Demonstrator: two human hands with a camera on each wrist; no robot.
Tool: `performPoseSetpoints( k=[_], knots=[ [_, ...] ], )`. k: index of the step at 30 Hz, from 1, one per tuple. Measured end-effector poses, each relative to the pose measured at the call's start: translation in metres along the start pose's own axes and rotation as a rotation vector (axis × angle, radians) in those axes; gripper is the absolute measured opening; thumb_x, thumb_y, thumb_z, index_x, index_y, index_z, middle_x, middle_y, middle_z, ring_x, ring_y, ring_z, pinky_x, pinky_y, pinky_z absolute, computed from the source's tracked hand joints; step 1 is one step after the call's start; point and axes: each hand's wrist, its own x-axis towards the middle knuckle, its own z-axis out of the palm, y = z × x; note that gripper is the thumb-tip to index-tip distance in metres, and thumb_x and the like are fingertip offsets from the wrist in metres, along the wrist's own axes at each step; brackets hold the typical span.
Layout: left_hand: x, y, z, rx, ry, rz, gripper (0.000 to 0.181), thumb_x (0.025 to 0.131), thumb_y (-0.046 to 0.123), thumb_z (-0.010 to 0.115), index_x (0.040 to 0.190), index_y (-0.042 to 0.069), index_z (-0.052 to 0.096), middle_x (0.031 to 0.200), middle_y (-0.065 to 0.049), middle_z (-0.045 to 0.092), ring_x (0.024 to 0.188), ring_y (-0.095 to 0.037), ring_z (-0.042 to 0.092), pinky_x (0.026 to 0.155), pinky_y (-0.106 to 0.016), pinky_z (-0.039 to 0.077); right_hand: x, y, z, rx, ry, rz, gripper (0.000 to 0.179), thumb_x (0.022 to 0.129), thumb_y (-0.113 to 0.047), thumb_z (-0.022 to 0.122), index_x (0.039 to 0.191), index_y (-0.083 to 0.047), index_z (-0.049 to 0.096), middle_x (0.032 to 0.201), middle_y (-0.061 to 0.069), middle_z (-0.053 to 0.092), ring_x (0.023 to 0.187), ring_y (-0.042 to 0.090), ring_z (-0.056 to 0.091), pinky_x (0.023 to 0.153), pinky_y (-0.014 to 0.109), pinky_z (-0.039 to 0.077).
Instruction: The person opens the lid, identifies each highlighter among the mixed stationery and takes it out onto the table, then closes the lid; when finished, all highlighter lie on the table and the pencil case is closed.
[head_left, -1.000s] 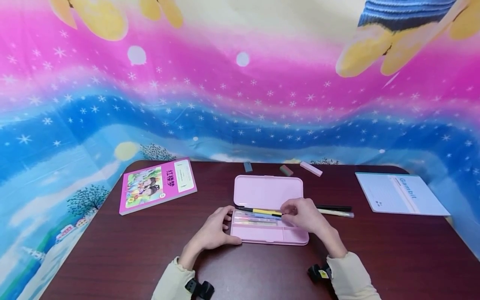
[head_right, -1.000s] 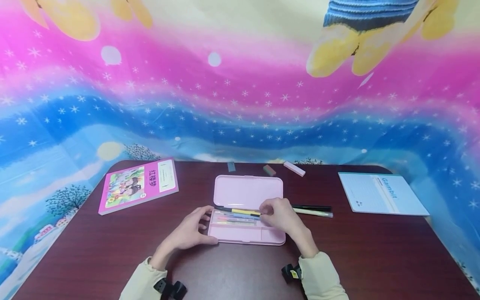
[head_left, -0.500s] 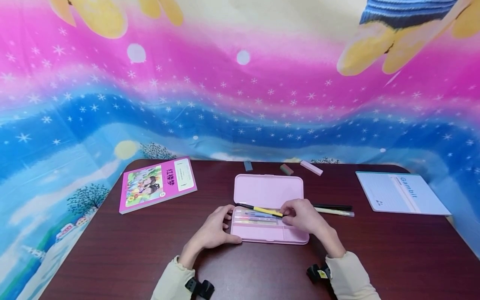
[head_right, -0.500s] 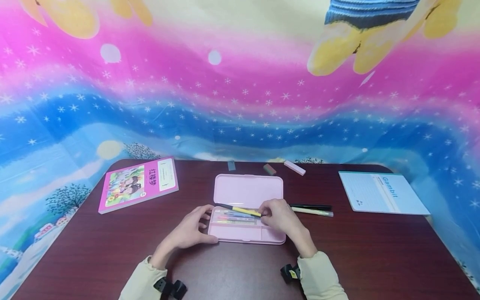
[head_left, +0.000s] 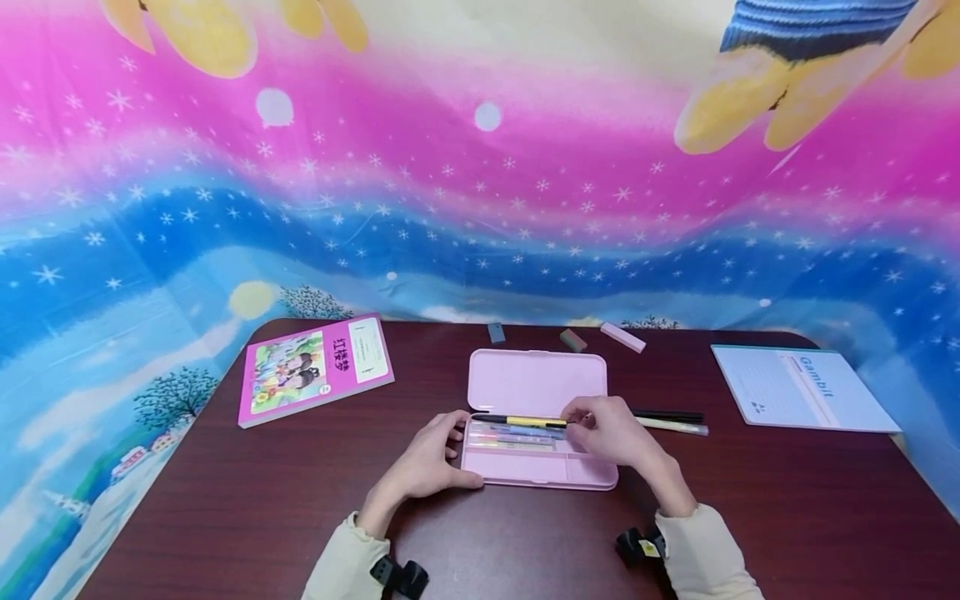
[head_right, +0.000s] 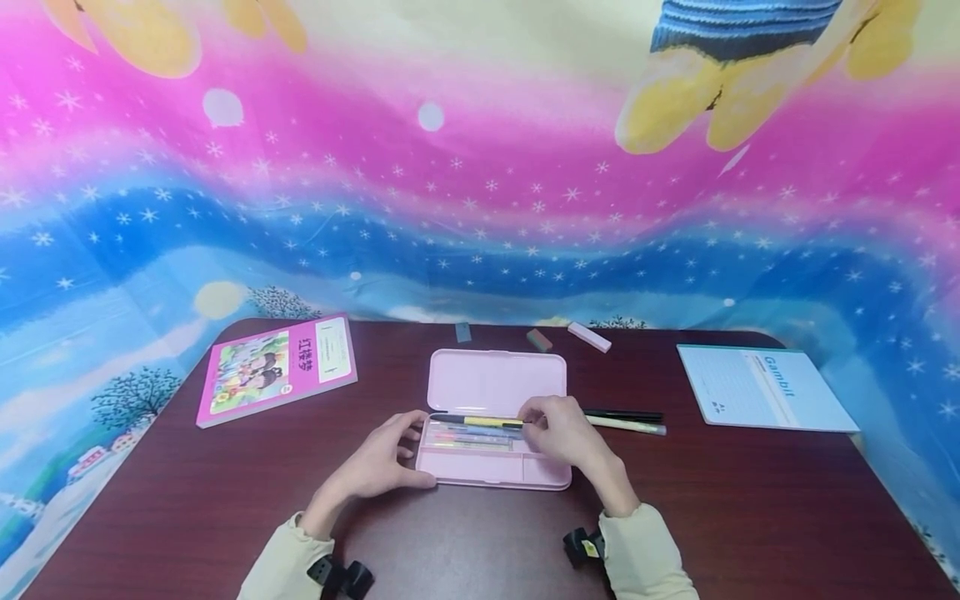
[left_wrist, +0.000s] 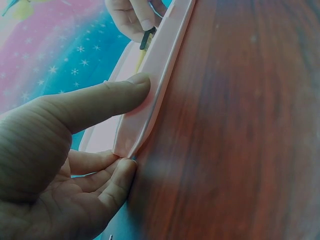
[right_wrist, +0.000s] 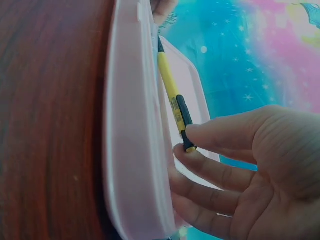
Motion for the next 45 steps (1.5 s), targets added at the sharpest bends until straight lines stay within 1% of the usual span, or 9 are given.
performPoseSetpoints(
  k=[3,6,13,18,23,30,36,42,45],
  knots=[
    [0.0,0.0,0.0,0.003,-0.003,0.0,0.082,0.063,0.02,0.09,0.13,-0.002,0.047,0.114,-0.011,0.051,0.096,-0.019,0.051,0.077,-0.029,0.049,-0.001,0.0,-0.004,0.049,0.02,-0.008,0.01,0.083,-0.002,0.066,0.091,-0.006,0.07,0.08,0.002,0.067,0.07,0.012,0.06,0.065,0.028,0.048],
    [0.0,0.0,0.0,0.004,-0.003,-0.002,0.082,0.064,0.02,0.09,0.13,-0.002,0.047,0.114,-0.011,0.05,0.096,-0.019,0.051,0.077,-0.029,0.049,-0.001,-0.001,-0.007,0.088,0.052,0.005,0.008,0.083,-0.002,0.067,0.09,-0.006,0.07,0.081,0.002,0.068,0.071,0.013,0.062,0.066,0.029,0.049],
    [0.0,0.0,0.0,0.004,-0.001,0.006,0.08,0.063,0.02,0.09,0.129,-0.001,0.048,0.113,-0.011,0.051,0.096,-0.02,0.051,0.076,-0.028,0.049,0.002,0.001,-0.006,0.092,0.163,0.058,0.004,0.087,-0.01,0.068,0.088,-0.009,0.071,0.084,-0.001,0.069,0.075,0.013,0.063,0.069,0.029,0.053],
    [0.001,0.001,0.0,0.007,0.001,-0.006,0.082,0.064,0.021,0.09,0.13,-0.001,0.048,0.114,-0.01,0.051,0.096,-0.019,0.051,0.077,-0.028,0.049,0.003,0.001,-0.007,0.114,0.197,0.062,0.004,0.088,-0.01,0.068,0.088,-0.01,0.072,0.083,-0.001,0.069,0.075,0.013,0.064,0.07,0.03,0.052],
    [0.001,0.001,-0.001,0.011,0.001,-0.013,0.081,0.064,0.022,0.089,0.131,0.0,0.048,0.115,-0.01,0.051,0.096,-0.019,0.051,0.078,-0.029,0.049,0.003,0.0,-0.01,0.138,0.238,0.078,0.005,0.089,-0.011,0.068,0.09,-0.009,0.072,0.082,-0.002,0.069,0.073,0.011,0.062,0.068,0.028,0.05],
    [-0.001,0.002,-0.001,0.002,-0.006,-0.018,0.08,0.064,0.022,0.089,0.129,0.001,0.048,0.114,-0.009,0.051,0.096,-0.019,0.052,0.078,-0.03,0.05,0.0,0.003,-0.019,0.225,0.294,0.117,0.008,0.09,-0.011,0.066,0.093,-0.005,0.071,0.085,0.005,0.07,0.073,0.015,0.063,0.066,0.025,0.049],
    [-0.001,0.0,-0.001,0.002,-0.003,-0.016,0.08,0.064,0.022,0.09,0.129,0.001,0.048,0.113,-0.009,0.051,0.094,-0.019,0.052,0.078,-0.03,0.049,-0.001,0.008,-0.032,0.351,0.281,0.164,0.014,0.092,-0.012,0.064,0.098,-0.001,0.069,0.088,0.011,0.068,0.079,0.028,0.065,0.067,0.026,0.051],
    [0.0,-0.001,0.0,0.015,-0.005,0.001,0.081,0.064,0.021,0.089,0.13,-0.001,0.047,0.113,-0.01,0.051,0.094,-0.018,0.052,0.077,-0.03,0.049,-0.01,0.011,-0.044,0.458,0.268,0.197,0.022,0.094,-0.011,0.062,0.107,0.006,0.064,0.095,0.019,0.067,0.082,0.023,0.066,0.073,0.03,0.055],
    [-0.001,-0.002,0.0,0.017,-0.004,0.006,0.081,0.064,0.022,0.089,0.13,-0.001,0.047,0.114,-0.011,0.05,0.094,-0.019,0.052,0.077,-0.03,0.049,-0.018,0.013,-0.048,0.48,0.272,0.208,0.025,0.094,-0.012,0.061,0.108,0.008,0.063,0.098,0.022,0.066,0.082,0.023,0.067,0.073,0.03,0.055]
  ],
)
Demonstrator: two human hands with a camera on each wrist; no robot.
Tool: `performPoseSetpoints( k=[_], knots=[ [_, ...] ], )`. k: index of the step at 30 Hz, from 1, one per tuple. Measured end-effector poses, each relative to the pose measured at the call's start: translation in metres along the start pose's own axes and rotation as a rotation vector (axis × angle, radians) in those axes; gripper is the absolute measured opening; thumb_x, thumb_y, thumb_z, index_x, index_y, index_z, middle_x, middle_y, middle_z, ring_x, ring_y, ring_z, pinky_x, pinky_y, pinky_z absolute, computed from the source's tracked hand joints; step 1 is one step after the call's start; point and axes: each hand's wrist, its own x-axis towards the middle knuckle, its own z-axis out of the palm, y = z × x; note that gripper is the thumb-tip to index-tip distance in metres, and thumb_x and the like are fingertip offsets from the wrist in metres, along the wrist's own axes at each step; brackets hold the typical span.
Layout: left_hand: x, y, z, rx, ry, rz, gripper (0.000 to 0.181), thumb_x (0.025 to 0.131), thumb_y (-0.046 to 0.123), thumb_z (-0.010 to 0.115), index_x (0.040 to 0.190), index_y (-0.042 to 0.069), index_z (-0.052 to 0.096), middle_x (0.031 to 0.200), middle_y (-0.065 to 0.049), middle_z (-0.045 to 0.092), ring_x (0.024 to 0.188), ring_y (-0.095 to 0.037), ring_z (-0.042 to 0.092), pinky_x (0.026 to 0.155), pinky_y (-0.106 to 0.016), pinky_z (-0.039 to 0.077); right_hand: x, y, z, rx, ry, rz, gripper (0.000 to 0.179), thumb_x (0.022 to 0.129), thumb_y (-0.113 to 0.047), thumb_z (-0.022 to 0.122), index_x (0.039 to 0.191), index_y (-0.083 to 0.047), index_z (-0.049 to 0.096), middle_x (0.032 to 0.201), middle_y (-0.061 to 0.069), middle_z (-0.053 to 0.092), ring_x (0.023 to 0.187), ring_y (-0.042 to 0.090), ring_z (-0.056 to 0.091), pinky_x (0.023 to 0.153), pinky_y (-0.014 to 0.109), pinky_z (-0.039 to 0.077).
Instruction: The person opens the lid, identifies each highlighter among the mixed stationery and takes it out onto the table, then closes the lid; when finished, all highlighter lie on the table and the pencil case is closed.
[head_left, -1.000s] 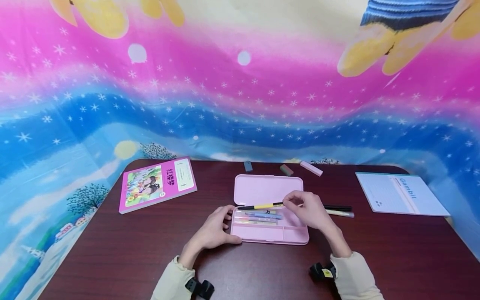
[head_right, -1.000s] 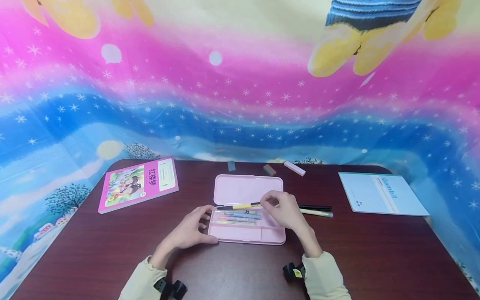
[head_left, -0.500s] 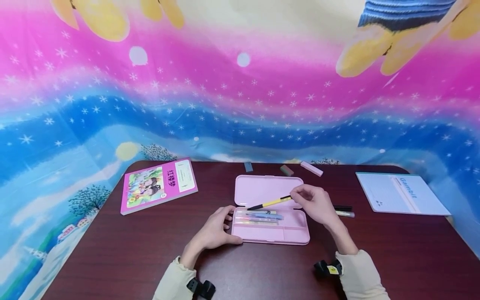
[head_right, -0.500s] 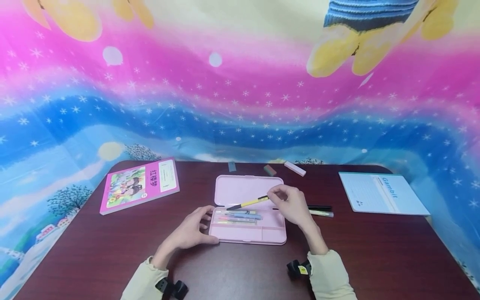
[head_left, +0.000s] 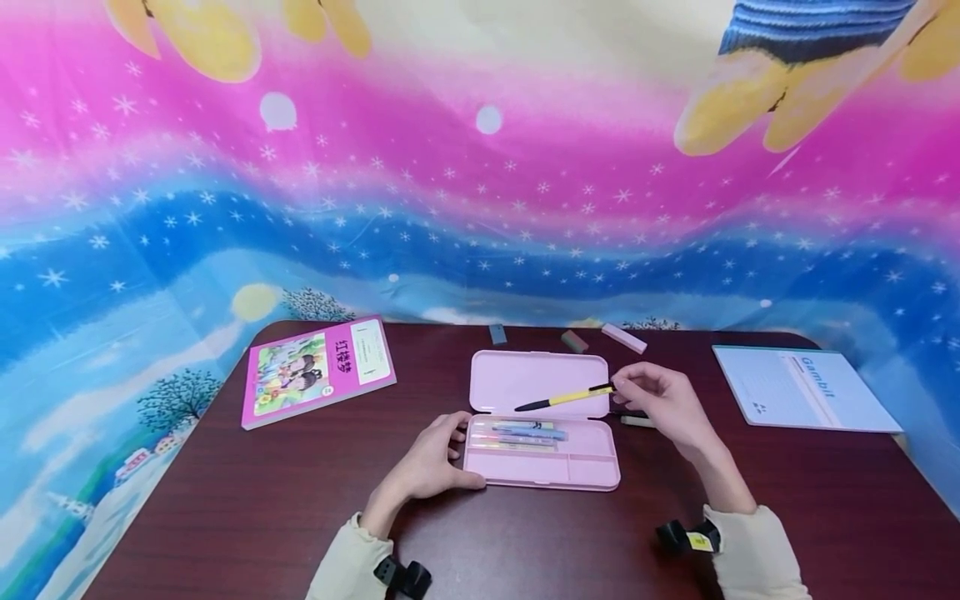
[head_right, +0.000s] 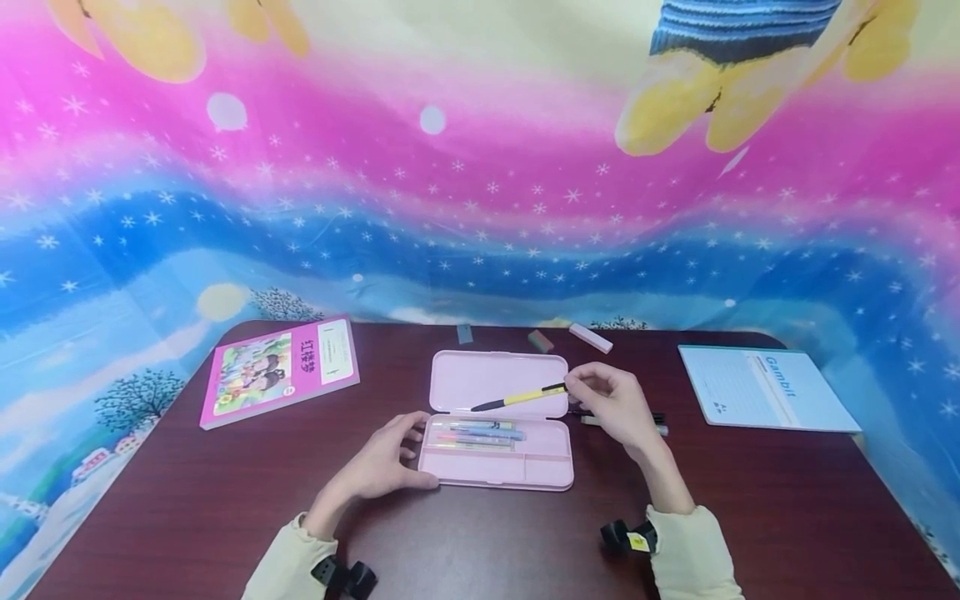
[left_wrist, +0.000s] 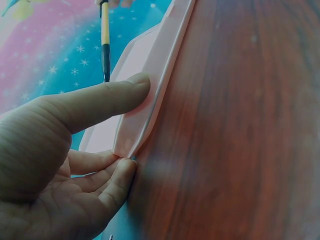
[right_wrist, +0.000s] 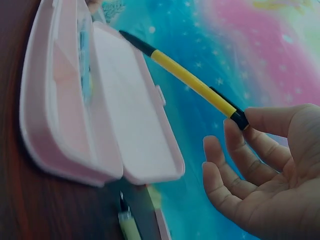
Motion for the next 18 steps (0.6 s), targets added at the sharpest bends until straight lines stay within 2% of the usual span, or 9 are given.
performPoseSetpoints(
  k=[4,12,18],
  knots=[
    [0.001,0.0,0.0,-0.008,-0.001,-0.007,0.082,0.065,0.022,0.089,0.131,-0.001,0.047,0.116,-0.011,0.05,0.096,-0.019,0.051,0.077,-0.03,0.049,-0.006,0.006,-0.011,-0.001,0.024,0.0,0.029,0.095,-0.016,0.061,0.109,0.01,0.062,0.097,0.021,0.067,0.081,0.023,0.068,0.073,0.028,0.055],
    [0.001,0.002,0.0,-0.015,0.001,-0.001,0.082,0.064,0.022,0.089,0.13,-0.001,0.047,0.115,-0.011,0.05,0.096,-0.019,0.051,0.077,-0.03,0.049,-0.02,0.028,-0.044,-0.022,0.084,0.038,0.035,0.097,-0.023,0.058,0.11,0.01,0.059,0.09,0.006,0.069,0.08,0.015,0.067,0.071,0.027,0.055],
    [0.001,0.0,0.001,-0.014,0.003,-0.003,0.082,0.064,0.022,0.09,0.13,-0.001,0.047,0.116,-0.011,0.05,0.096,-0.019,0.051,0.077,-0.029,0.049,-0.034,0.041,-0.074,-0.011,0.107,0.088,0.029,0.096,-0.026,0.058,0.107,0.002,0.062,0.088,-0.003,0.07,0.079,0.011,0.067,0.07,0.024,0.055]
  ],
)
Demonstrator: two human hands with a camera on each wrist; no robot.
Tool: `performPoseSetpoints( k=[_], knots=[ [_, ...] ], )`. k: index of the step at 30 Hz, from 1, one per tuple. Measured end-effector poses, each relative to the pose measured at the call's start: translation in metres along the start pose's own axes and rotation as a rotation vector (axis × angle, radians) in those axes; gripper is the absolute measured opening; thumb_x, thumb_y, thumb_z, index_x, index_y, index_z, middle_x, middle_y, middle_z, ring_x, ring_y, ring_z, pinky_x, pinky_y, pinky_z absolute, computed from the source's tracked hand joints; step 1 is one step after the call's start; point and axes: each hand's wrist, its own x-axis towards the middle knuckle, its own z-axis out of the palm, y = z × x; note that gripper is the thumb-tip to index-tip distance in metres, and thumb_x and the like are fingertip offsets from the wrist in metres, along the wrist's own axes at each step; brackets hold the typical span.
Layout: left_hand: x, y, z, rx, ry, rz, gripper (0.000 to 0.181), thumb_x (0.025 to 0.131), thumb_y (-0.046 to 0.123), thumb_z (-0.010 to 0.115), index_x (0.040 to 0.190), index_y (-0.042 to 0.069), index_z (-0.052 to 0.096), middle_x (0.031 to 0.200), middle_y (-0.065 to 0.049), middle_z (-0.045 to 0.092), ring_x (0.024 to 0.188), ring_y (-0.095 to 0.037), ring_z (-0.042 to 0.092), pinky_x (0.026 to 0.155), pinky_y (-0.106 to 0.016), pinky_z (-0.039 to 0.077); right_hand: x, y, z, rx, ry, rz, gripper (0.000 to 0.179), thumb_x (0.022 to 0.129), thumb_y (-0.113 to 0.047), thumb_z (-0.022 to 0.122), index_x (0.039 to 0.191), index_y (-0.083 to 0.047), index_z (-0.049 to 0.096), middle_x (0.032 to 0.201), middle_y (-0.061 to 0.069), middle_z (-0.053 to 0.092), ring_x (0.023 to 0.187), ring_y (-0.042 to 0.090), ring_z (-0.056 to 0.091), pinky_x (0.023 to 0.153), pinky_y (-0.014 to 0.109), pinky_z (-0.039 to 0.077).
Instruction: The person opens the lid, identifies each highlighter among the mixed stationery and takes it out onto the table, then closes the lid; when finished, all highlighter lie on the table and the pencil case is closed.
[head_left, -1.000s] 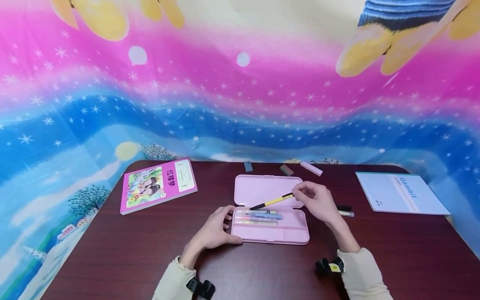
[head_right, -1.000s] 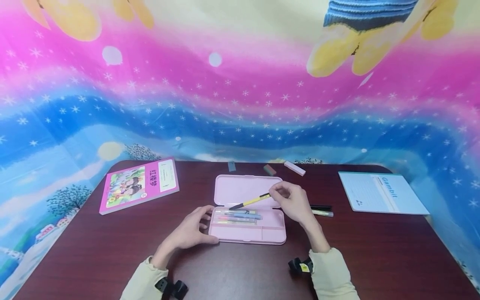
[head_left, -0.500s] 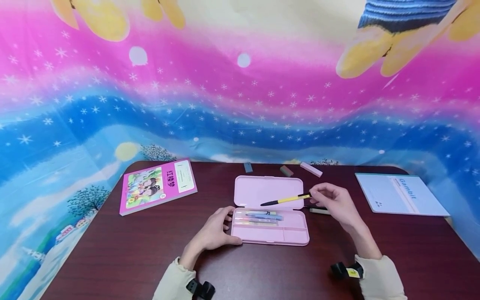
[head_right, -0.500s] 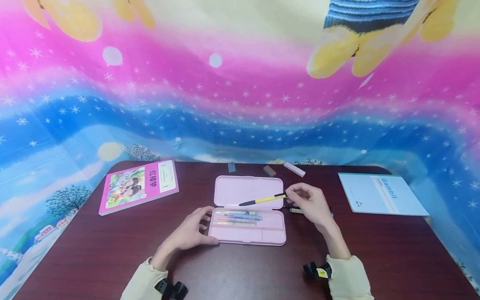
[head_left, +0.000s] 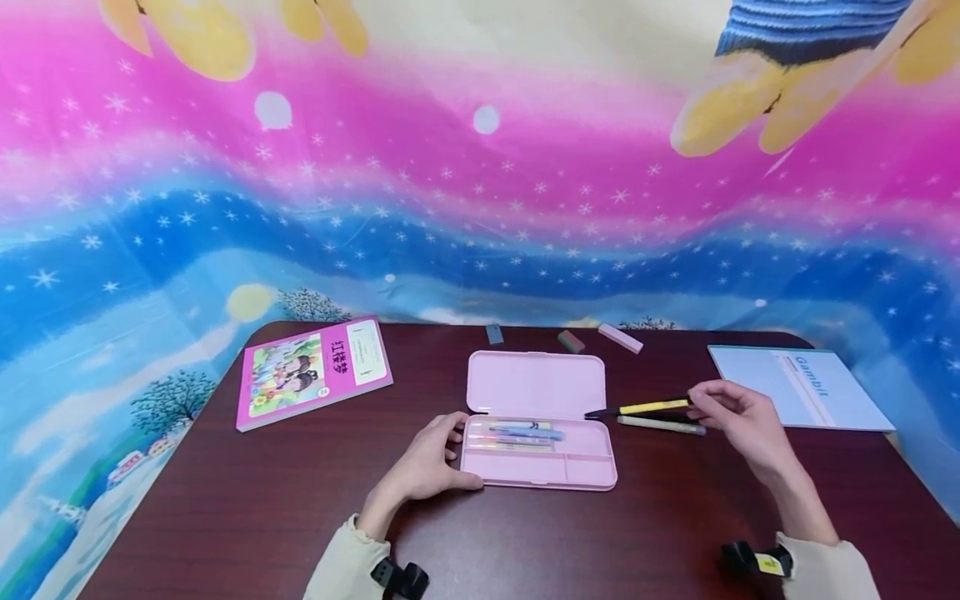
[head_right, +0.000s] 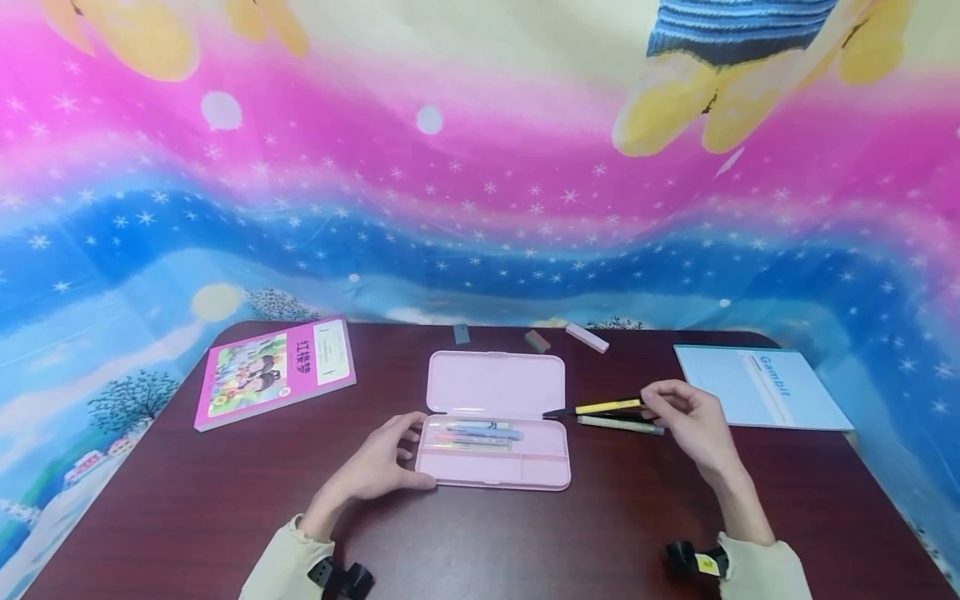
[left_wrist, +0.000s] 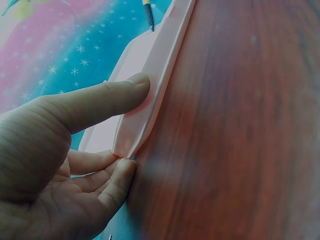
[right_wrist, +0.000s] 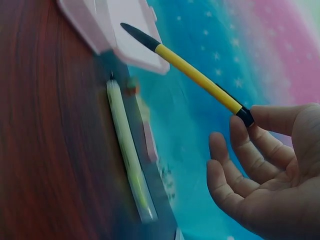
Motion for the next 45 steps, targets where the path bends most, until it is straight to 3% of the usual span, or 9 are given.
performPoseSetpoints(
  k=[3,10,21,28,34,40,45],
  knots=[
    [0.0,0.0,0.0,0.002,-0.002,0.005,0.083,0.063,0.021,0.09,0.131,-0.001,0.047,0.117,-0.011,0.05,0.096,-0.019,0.051,0.076,-0.029,0.049,-0.004,0.008,-0.013,0.036,0.005,0.021,0.025,0.096,-0.023,0.059,0.105,-0.001,0.064,0.087,-0.005,0.07,0.079,0.011,0.068,0.07,0.023,0.054],
    [0.0,-0.001,0.0,0.002,0.0,0.001,0.082,0.063,0.021,0.09,0.13,-0.001,0.048,0.116,-0.011,0.05,0.096,-0.019,0.052,0.076,-0.029,0.049,-0.011,0.031,-0.027,0.269,-0.006,0.05,0.014,0.096,-0.014,0.059,0.101,-0.003,0.067,0.088,-0.003,0.07,0.077,0.012,0.068,0.069,0.024,0.055],
    [0.0,0.0,0.0,0.002,-0.004,0.007,0.082,0.064,0.022,0.09,0.13,-0.001,0.047,0.116,-0.011,0.05,0.096,-0.019,0.051,0.077,-0.03,0.049,-0.02,0.046,-0.039,0.286,-0.026,0.087,0.012,0.096,-0.009,0.058,0.094,-0.012,0.07,0.086,-0.006,0.07,0.075,0.01,0.068,0.066,0.024,0.055],
    [-0.001,0.0,0.0,-0.01,0.0,0.004,0.08,0.064,0.021,0.09,0.129,0.0,0.048,0.113,-0.01,0.05,0.095,-0.019,0.051,0.077,-0.03,0.049,-0.021,0.06,-0.041,0.146,-0.046,0.136,0.015,0.097,-0.015,0.057,0.098,-0.003,0.066,0.086,-0.009,0.069,0.076,0.01,0.067,0.066,0.025,0.055],
    [-0.001,0.0,0.001,-0.004,0.0,0.003,0.081,0.064,0.02,0.09,0.129,-0.001,0.048,0.114,-0.01,0.05,0.095,-0.019,0.051,0.076,-0.029,0.049,-0.021,0.062,-0.037,-0.071,-0.078,0.202,0.039,0.097,-0.028,0.057,0.113,0.008,0.062,0.092,-0.009,0.068,0.079,0.008,0.066,0.068,0.026,0.054],
    [-0.001,0.0,0.0,-0.006,0.0,0.003,0.082,0.064,0.021,0.09,0.13,-0.001,0.047,0.114,-0.011,0.05,0.095,-0.019,0.051,0.077,-0.03,0.049,-0.021,0.057,-0.034,-0.26,-0.119,0.163,0.038,0.093,-0.025,0.064,0.115,0.006,0.063,0.091,0.007,0.07,0.074,0.008,0.062,0.064,0.027,0.052],
    [-0.001,0.0,0.001,-0.007,-0.001,-0.001,0.081,0.064,0.021,0.09,0.13,-0.001,0.048,0.114,-0.011,0.05,0.096,-0.02,0.051,0.077,-0.031,0.049,-0.016,0.055,-0.033,-0.409,-0.136,0.11,0.028,0.09,-0.024,0.068,0.105,-0.001,0.068,0.088,0.007,0.07,0.069,0.011,0.058,0.059,0.026,0.046]
  ],
)
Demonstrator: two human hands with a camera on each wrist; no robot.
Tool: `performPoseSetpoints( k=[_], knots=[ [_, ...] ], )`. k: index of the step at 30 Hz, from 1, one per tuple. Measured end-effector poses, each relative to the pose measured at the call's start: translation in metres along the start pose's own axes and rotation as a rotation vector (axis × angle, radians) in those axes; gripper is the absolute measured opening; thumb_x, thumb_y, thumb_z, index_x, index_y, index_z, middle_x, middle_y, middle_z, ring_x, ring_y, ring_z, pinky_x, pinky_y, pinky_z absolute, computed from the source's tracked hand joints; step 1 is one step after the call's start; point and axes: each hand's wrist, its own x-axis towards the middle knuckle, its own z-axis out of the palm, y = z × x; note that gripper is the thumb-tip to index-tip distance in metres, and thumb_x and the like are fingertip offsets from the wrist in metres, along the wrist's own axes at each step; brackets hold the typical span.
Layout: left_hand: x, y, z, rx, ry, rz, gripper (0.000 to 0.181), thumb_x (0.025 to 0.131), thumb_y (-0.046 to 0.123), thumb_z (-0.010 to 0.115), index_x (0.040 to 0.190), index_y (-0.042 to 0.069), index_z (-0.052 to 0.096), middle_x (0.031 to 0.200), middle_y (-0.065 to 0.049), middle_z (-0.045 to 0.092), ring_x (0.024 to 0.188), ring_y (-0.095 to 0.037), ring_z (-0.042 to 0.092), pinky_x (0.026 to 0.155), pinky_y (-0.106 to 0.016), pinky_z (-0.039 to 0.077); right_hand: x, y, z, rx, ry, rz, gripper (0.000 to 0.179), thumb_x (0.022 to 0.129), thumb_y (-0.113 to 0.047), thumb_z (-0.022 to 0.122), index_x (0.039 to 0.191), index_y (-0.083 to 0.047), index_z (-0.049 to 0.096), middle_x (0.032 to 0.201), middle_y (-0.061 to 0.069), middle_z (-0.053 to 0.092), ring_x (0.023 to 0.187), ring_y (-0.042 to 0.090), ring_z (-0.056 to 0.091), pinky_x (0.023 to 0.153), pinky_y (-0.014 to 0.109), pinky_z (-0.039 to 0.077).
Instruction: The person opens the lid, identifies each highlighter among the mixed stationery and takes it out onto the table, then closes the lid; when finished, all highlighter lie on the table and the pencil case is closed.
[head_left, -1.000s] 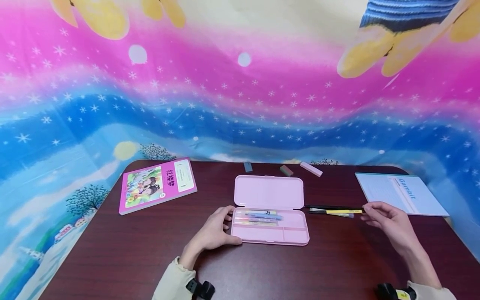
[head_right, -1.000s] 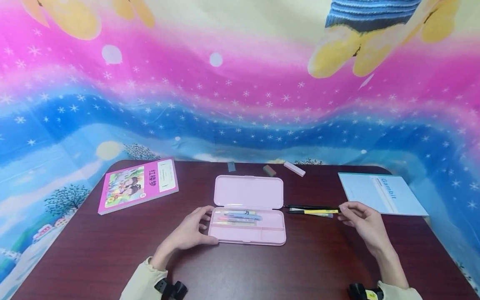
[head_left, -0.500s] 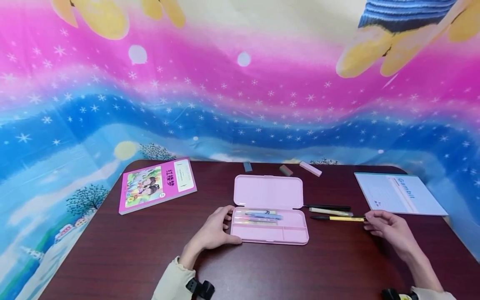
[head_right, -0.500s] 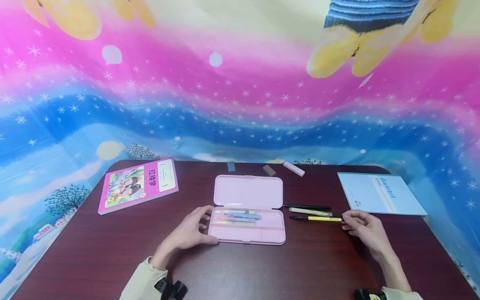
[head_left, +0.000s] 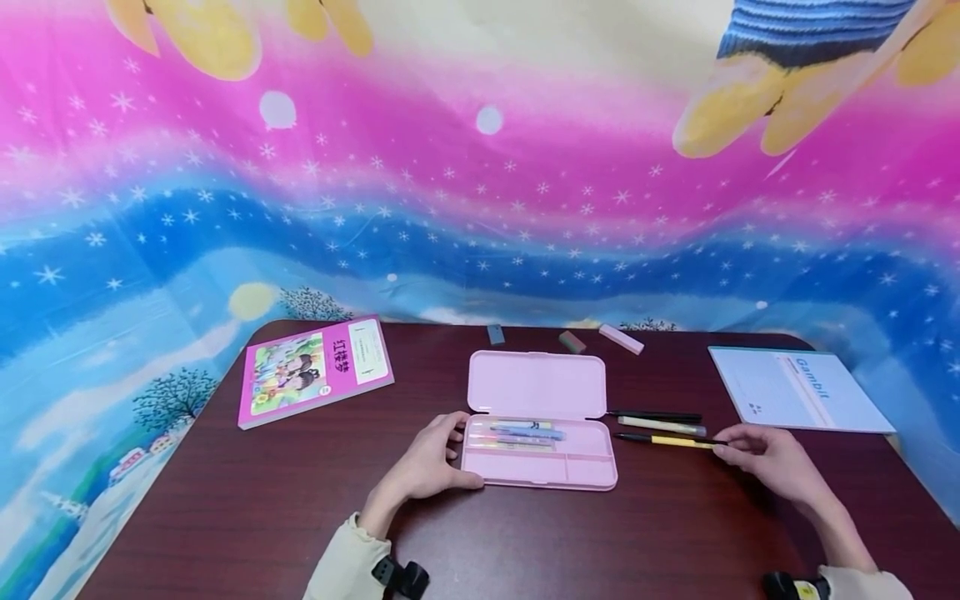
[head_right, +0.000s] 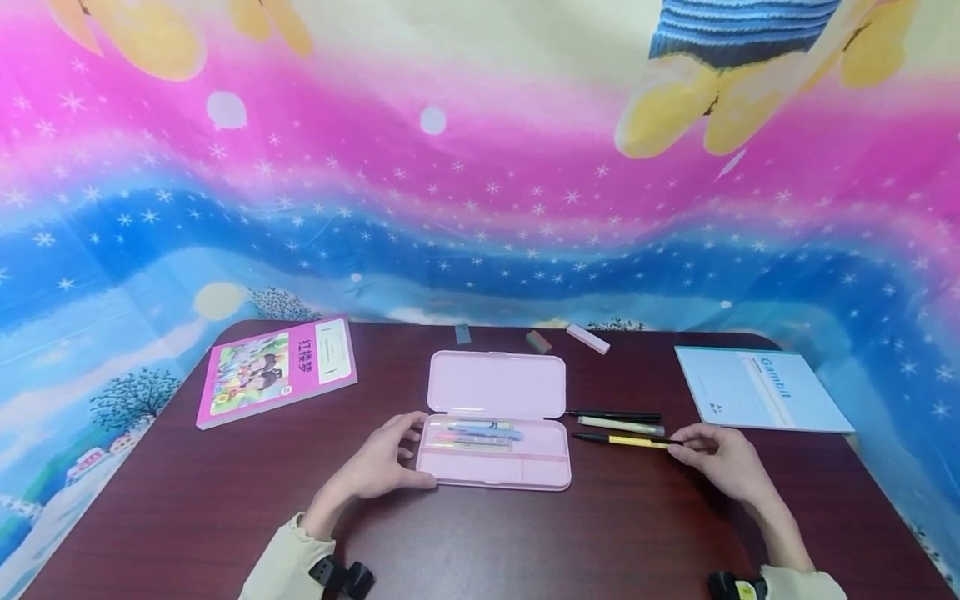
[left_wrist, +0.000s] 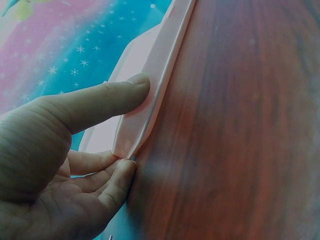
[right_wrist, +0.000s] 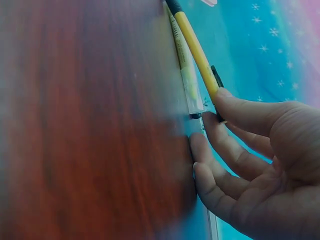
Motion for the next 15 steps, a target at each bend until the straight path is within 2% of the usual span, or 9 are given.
performPoseSetpoints(
  k=[5,15],
  knots=[
    [0.0,0.0,0.0,0.002,-0.003,-0.008,0.082,0.064,0.022,0.089,0.131,-0.001,0.047,0.115,-0.011,0.05,0.096,-0.02,0.051,0.078,-0.032,0.048,0.007,-0.001,-0.001,-0.146,0.04,-0.032,0.024,0.087,-0.027,0.071,0.098,-0.005,0.07,0.086,0.004,0.068,0.072,0.014,0.059,0.063,0.029,0.044],
    [-0.001,0.0,-0.001,0.001,-0.003,-0.018,0.081,0.065,0.022,0.089,0.13,0.001,0.047,0.114,-0.01,0.05,0.094,-0.019,0.051,0.078,-0.031,0.048,0.016,0.0,-0.002,-0.221,0.055,-0.105,0.017,0.083,-0.017,0.074,0.093,-0.002,0.07,0.081,0.003,0.066,0.069,0.014,0.058,0.061,0.028,0.045]
  ],
)
